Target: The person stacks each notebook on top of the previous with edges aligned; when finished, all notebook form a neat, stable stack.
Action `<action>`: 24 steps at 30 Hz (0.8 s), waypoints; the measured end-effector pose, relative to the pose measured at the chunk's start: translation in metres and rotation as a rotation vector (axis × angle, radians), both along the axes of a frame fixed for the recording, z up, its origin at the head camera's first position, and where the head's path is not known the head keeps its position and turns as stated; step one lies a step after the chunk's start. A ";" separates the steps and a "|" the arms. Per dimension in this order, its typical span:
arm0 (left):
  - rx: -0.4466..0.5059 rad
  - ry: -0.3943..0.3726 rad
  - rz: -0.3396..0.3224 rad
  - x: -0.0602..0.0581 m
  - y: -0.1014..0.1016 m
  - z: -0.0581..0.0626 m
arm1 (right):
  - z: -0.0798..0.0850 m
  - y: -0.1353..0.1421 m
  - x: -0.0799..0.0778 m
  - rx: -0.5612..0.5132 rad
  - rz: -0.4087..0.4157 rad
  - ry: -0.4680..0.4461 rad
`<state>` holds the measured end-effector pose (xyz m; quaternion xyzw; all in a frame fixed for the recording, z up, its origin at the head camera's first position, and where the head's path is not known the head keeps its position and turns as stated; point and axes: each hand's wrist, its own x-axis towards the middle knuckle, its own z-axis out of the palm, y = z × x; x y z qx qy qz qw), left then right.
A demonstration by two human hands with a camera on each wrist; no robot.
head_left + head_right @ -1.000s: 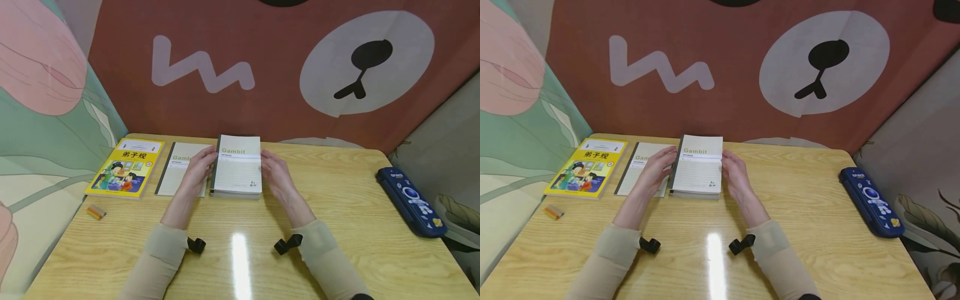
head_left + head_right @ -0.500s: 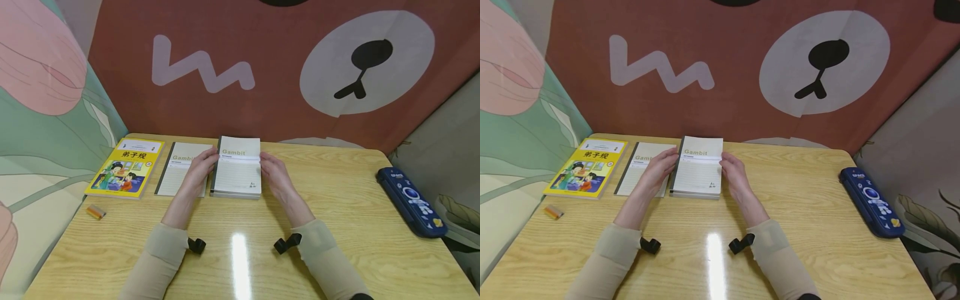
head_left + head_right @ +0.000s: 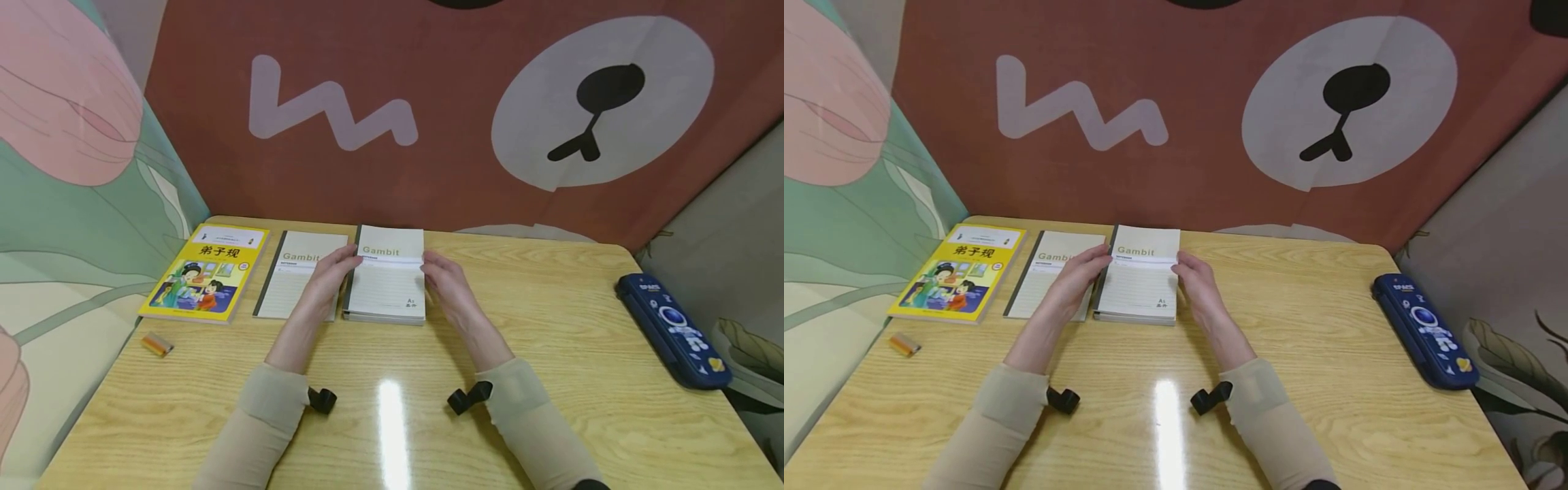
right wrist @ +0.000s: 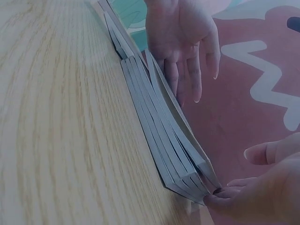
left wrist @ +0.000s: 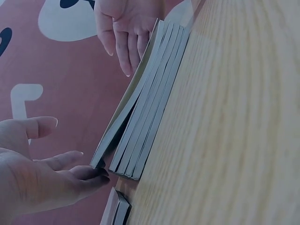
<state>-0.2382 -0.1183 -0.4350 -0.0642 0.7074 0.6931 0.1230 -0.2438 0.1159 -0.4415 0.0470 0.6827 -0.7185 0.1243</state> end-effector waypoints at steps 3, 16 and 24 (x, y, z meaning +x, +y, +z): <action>-0.013 -0.004 0.004 0.000 0.001 0.000 | 0.000 0.000 -0.001 0.007 0.011 -0.002; -0.022 -0.035 -0.001 -0.001 0.003 -0.002 | 0.001 -0.001 -0.001 0.060 0.031 -0.025; -0.036 -0.046 -0.002 -0.001 0.004 -0.002 | 0.002 0.000 -0.001 0.083 0.033 -0.038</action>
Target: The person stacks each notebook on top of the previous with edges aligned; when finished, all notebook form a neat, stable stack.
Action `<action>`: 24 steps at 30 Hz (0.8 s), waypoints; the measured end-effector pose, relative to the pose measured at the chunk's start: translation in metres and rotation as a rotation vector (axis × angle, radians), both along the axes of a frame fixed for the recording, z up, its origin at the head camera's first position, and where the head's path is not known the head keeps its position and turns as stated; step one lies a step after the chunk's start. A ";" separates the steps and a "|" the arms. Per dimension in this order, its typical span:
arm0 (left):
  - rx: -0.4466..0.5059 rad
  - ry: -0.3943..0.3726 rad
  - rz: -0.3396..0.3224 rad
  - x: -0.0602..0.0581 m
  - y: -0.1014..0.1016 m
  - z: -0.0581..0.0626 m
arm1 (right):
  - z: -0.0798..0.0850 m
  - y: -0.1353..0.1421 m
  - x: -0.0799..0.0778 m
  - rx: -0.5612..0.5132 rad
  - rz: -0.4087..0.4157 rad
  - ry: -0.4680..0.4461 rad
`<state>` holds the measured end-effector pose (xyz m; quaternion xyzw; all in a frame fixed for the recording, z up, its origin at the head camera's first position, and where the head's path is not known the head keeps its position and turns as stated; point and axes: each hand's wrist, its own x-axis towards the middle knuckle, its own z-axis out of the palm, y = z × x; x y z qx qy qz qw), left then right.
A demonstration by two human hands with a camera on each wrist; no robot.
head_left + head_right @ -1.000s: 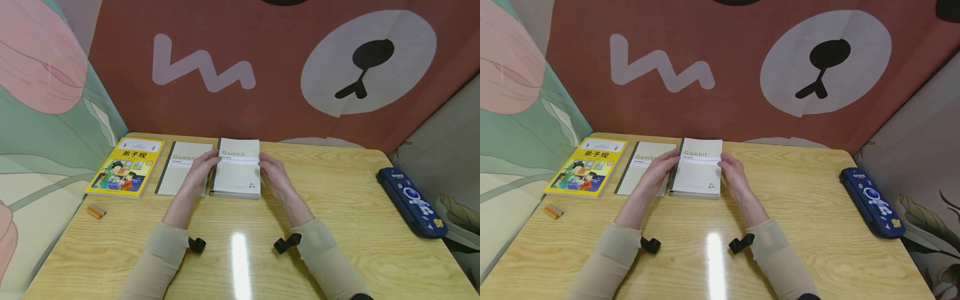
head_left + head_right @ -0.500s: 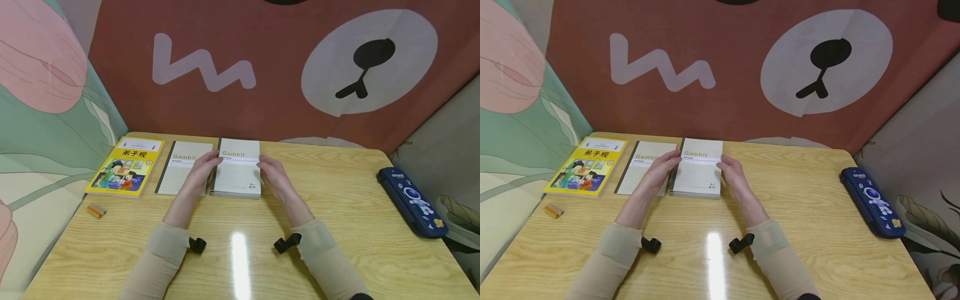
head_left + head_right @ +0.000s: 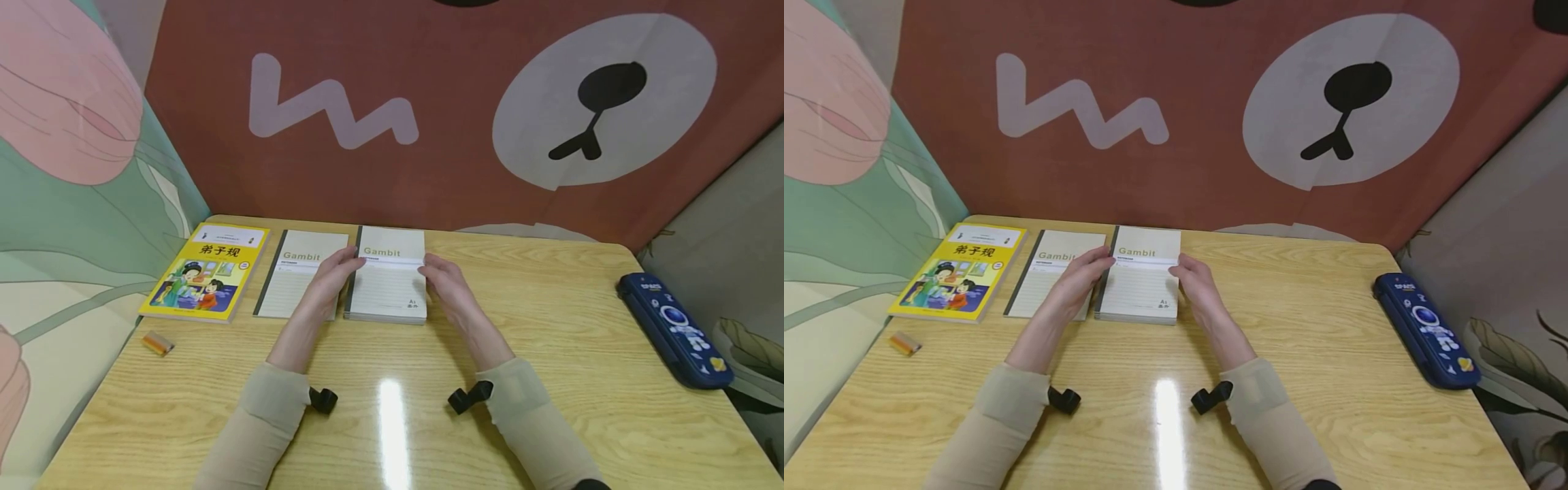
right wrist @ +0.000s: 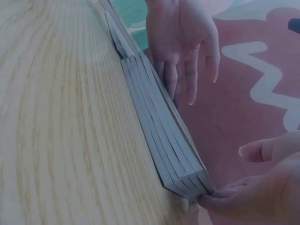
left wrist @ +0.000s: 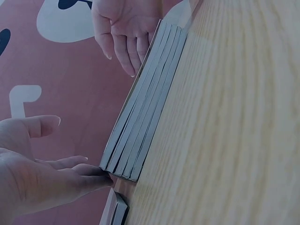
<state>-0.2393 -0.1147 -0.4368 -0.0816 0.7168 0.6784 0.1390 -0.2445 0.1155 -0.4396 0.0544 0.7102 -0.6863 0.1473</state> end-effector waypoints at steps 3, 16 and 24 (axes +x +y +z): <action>-0.003 -0.001 -0.001 0.000 0.000 0.000 | 0.000 0.000 -0.001 0.007 0.001 -0.005; 0.004 -0.008 -0.026 0.002 -0.001 0.000 | 0.000 -0.001 0.000 0.028 0.014 -0.037; 0.000 -0.017 -0.017 0.002 0.000 0.000 | -0.001 -0.001 0.001 0.060 0.019 -0.043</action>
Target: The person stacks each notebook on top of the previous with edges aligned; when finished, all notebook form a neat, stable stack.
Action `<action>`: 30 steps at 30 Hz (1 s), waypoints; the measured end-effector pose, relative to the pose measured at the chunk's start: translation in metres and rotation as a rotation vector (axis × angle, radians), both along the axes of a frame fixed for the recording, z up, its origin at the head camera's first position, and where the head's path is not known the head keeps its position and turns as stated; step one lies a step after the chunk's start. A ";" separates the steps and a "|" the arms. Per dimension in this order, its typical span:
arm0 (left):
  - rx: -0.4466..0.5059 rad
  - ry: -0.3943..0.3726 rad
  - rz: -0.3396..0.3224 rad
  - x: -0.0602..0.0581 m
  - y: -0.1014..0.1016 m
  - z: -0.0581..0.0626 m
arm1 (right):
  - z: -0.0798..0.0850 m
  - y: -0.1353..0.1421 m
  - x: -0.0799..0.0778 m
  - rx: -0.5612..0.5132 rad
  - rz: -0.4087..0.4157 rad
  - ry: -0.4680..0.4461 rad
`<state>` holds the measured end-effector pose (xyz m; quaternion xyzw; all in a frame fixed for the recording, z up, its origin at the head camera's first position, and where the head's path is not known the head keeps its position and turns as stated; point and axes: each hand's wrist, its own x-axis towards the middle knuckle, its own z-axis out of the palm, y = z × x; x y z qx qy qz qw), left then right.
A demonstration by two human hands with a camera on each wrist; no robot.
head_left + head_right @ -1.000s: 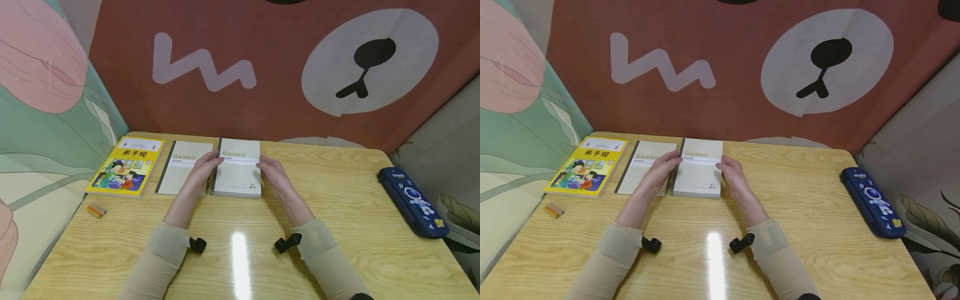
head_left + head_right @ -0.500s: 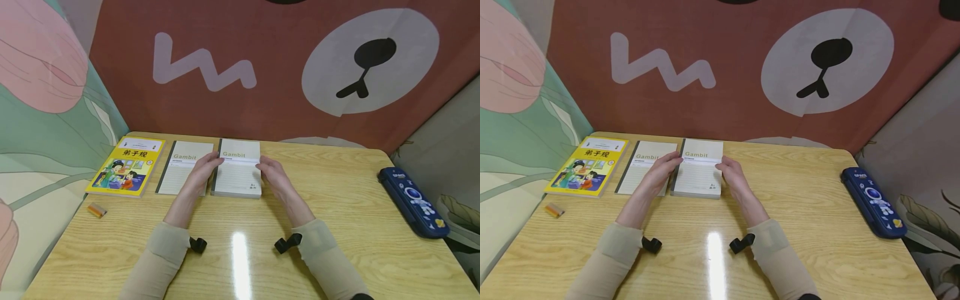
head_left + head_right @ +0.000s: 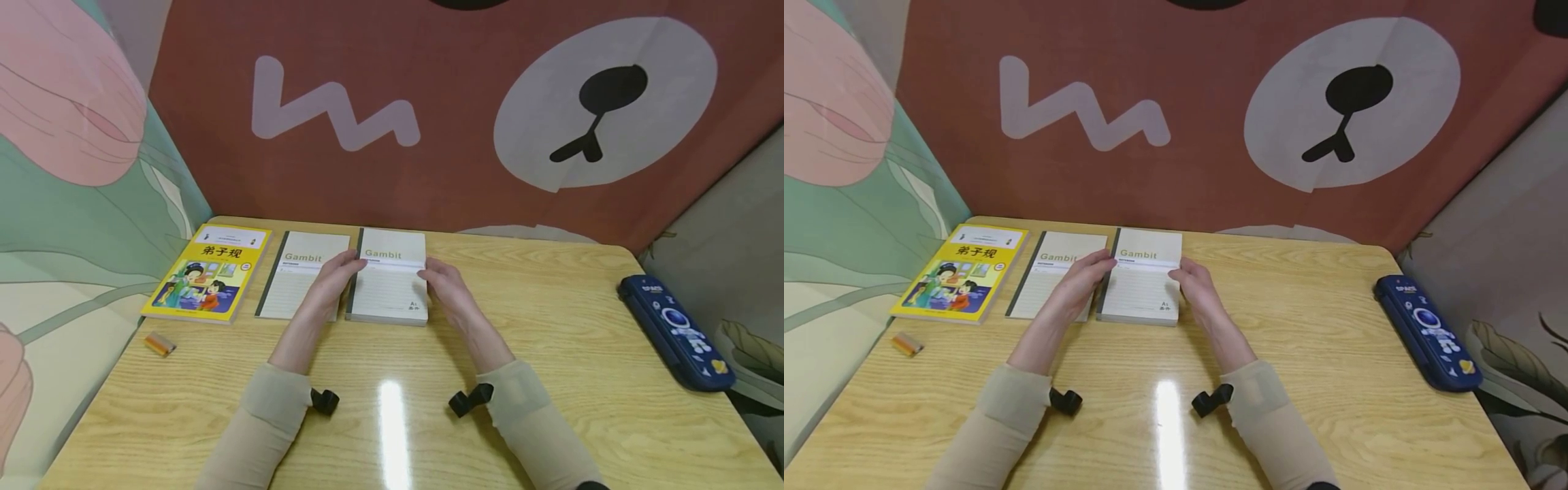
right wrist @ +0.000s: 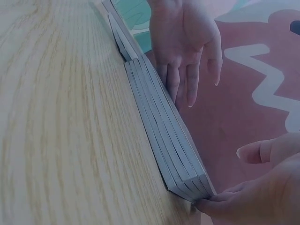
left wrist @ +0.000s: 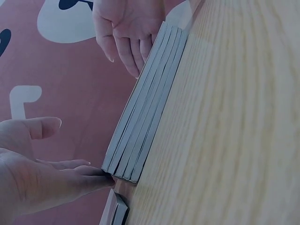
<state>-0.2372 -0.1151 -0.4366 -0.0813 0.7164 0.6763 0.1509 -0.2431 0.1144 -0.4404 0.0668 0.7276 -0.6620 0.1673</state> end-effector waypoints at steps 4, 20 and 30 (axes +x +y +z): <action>0.013 -0.005 0.010 0.000 -0.002 0.001 | 0.000 -0.001 -0.001 -0.010 0.013 0.007; 0.011 0.037 0.017 -0.002 -0.019 0.022 | 0.011 0.004 0.001 -0.092 -0.122 0.100; -0.151 0.078 -0.028 -0.008 -0.040 0.033 | 0.037 -0.027 0.003 -0.083 -0.144 0.202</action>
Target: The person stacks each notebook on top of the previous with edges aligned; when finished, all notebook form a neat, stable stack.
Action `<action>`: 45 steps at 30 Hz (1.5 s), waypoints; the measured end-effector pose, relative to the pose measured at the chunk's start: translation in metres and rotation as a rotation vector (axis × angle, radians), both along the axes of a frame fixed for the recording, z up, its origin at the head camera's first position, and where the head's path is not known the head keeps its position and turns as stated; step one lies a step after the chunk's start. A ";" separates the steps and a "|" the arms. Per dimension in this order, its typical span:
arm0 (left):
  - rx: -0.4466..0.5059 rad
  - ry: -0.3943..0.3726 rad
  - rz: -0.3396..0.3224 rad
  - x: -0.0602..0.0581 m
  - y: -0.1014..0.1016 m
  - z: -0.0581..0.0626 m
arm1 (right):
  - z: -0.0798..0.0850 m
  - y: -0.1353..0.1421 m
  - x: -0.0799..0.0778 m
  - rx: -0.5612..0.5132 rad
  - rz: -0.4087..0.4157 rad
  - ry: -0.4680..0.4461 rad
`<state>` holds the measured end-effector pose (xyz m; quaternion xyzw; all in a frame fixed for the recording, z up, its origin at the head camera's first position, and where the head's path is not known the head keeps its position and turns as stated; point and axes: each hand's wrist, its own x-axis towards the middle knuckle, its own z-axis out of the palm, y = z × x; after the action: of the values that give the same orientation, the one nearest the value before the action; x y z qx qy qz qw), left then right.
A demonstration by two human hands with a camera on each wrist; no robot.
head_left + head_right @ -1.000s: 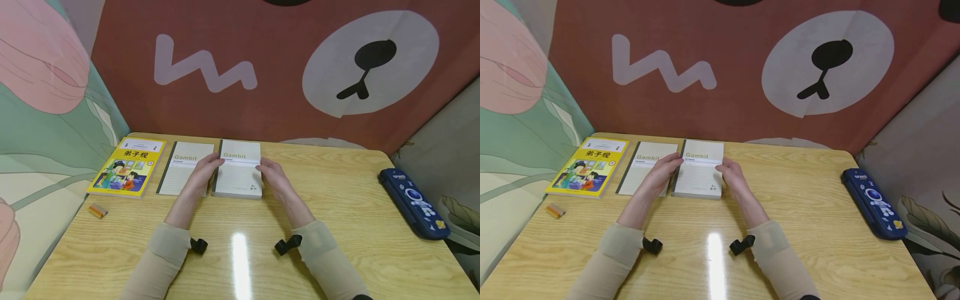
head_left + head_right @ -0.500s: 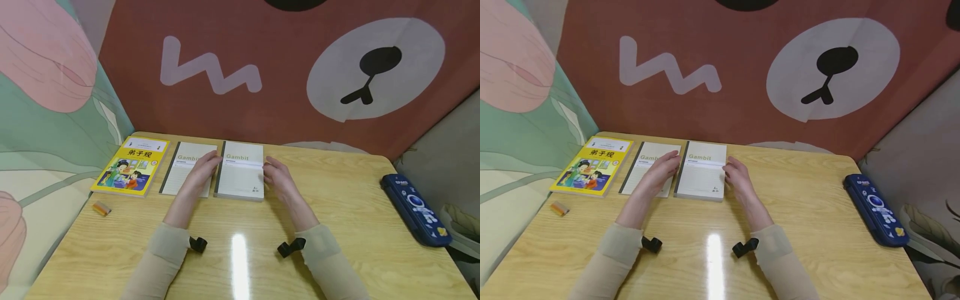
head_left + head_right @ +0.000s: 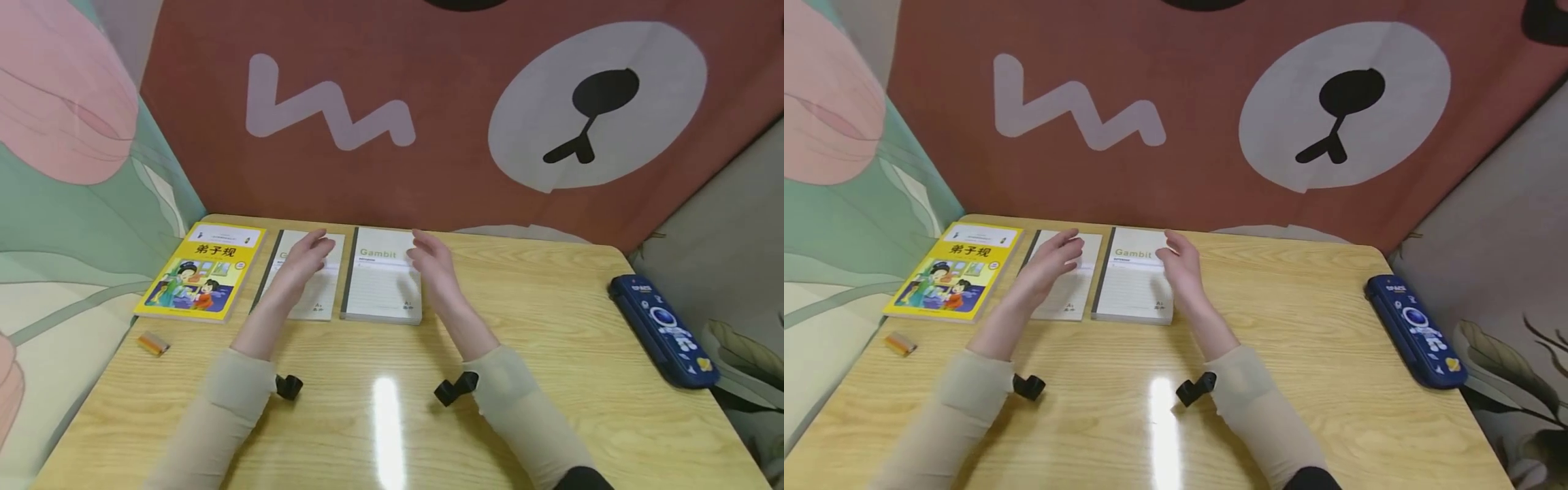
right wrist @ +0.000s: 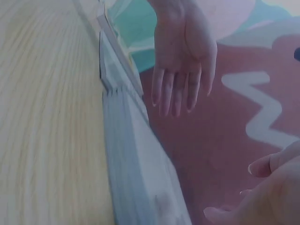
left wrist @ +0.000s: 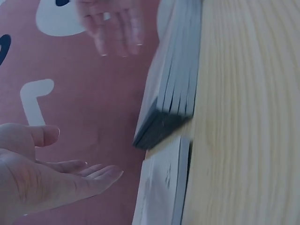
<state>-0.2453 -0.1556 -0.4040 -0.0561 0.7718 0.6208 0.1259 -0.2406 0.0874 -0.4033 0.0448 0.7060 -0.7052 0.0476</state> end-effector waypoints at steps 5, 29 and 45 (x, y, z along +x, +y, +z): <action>-0.098 0.019 -0.023 0.001 -0.015 0.006 | 0.007 -0.032 -0.002 -0.036 0.020 0.008; -0.499 -0.004 -0.102 0.003 -0.085 -0.001 | -0.011 -0.151 0.020 0.172 0.108 -0.079; -0.491 -0.060 -0.140 0.000 -0.095 -0.003 | -0.013 -0.167 0.014 0.229 -0.008 -0.172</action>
<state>-0.2452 -0.2502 -0.4073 -0.0495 0.8972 0.4028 0.1741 -0.2266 -0.0793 -0.4159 0.1127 0.7751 -0.6136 0.0998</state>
